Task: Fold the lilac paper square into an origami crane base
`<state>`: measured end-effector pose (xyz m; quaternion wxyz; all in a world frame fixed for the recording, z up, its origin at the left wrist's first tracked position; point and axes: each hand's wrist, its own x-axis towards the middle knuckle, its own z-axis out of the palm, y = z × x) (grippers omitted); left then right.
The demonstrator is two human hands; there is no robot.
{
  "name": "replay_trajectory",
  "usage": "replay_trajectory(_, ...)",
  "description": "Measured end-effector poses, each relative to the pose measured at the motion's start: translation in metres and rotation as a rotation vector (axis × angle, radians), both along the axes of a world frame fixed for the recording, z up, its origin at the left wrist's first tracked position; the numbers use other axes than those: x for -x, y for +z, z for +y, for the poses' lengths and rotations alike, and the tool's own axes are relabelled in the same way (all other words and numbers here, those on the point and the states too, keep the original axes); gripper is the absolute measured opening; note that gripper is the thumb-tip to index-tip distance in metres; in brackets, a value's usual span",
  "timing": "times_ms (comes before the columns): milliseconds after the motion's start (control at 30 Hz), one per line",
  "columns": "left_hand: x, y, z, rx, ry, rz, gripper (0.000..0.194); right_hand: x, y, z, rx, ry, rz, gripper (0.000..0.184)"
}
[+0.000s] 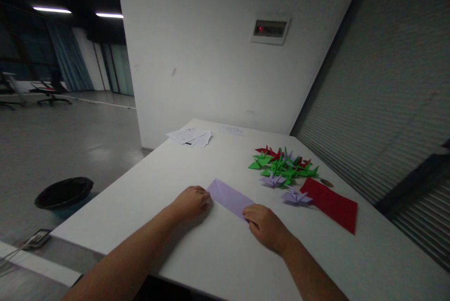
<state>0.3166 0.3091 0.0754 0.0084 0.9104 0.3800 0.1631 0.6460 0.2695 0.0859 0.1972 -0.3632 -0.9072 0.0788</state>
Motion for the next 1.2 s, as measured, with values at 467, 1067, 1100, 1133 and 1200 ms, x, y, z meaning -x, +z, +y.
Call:
replay_trajectory(467, 0.0, -0.013, -0.002, 0.055, 0.126, 0.002, 0.051, 0.019, -0.002, -0.011, 0.044, 0.231, 0.158, 0.026)
replay_trajectory(1067, -0.013, 0.015, -0.019, 0.107, -0.227, -0.168, 0.017, 0.012, -0.018, 0.013, 0.306, -0.273, 0.405, 0.038)
replay_trajectory(1100, -0.013, 0.015, -0.019, 0.111, -0.227, -0.164, 0.018, 0.014, -0.017, 0.012, 0.318, -0.265, 0.404, 0.038)
replay_trajectory(1133, -0.013, 0.014, -0.019, 0.117, -0.226, -0.158, 0.02, 0.016, -0.016, 0.011, 0.325, -0.259, 0.404, 0.038)
replay_trajectory(1200, -0.014, 0.014, -0.019, 0.129, -0.23, -0.149, 0.024, 0.018, -0.015, 0.01, 0.334, -0.252, 0.417, 0.039)
